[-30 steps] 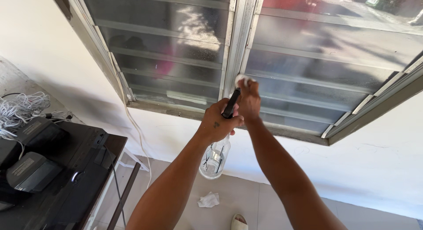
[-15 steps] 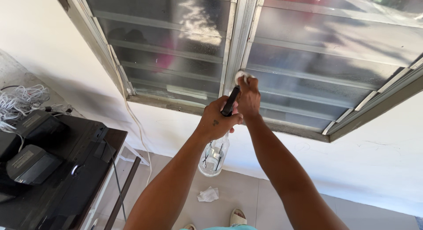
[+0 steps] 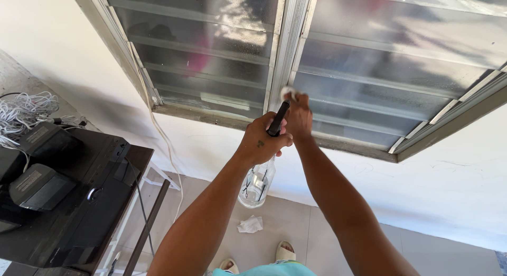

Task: The person sprays a cleaning solution onto a window and wipes the surface with a cloth. The person repeatedly sprays and wipes different sections of the window to remove dirt and streaks.

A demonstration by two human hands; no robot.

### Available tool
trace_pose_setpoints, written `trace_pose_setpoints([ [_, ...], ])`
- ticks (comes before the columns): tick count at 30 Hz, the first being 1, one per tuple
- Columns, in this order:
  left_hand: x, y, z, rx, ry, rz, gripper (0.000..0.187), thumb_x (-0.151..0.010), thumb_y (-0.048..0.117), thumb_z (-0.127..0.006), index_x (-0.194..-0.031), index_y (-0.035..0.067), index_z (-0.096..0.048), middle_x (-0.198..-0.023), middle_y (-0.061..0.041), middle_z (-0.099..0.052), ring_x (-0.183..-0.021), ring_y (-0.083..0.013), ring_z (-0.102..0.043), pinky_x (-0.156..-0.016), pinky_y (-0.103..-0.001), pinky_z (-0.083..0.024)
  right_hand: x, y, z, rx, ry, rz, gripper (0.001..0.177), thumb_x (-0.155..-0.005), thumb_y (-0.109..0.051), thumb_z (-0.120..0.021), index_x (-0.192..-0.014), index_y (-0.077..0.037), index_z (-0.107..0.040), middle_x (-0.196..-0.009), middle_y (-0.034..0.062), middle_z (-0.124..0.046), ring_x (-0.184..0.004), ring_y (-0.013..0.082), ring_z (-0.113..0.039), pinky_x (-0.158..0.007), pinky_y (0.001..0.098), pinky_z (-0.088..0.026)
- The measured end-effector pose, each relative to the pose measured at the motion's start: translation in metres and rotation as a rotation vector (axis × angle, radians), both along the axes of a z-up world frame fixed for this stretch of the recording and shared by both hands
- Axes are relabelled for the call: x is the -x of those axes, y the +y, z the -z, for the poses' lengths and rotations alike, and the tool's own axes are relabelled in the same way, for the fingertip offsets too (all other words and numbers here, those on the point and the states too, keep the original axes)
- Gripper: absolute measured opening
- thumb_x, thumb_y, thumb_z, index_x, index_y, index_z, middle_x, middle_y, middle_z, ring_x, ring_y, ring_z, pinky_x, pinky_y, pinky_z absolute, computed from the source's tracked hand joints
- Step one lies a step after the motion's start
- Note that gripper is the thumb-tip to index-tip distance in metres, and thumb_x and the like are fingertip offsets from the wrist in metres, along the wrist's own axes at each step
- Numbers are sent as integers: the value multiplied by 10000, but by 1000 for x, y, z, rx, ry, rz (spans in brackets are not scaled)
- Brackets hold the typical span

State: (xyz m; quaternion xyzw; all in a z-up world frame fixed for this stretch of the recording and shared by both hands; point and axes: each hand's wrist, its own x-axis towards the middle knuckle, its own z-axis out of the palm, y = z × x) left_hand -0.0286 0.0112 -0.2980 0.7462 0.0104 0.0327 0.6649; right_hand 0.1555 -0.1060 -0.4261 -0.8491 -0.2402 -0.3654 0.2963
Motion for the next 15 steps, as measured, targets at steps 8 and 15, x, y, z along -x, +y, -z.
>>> trace_pose_setpoints([
  [8,16,4,26,-118,152,42,412,-710,175,-788,-1071,36,-647,-866,-66,-675,-564,-154,-677,-512,-309,-565,23,-12,34,-42,-2,-3,355,-885,82,-649,-1201,-54,-739,-1029,170,-586,-742,305,-700,-614,392,-615],
  [15,17,10,36,-71,77,51,447,-707,177,-783,-1104,23,-644,-906,-74,-685,-605,-138,-695,-515,-302,-583,7,2,64,44,-44,8,367,-796,39,-680,-1138,-82,-738,-1084,204,-595,-853,353,-726,-694,389,-649],
])
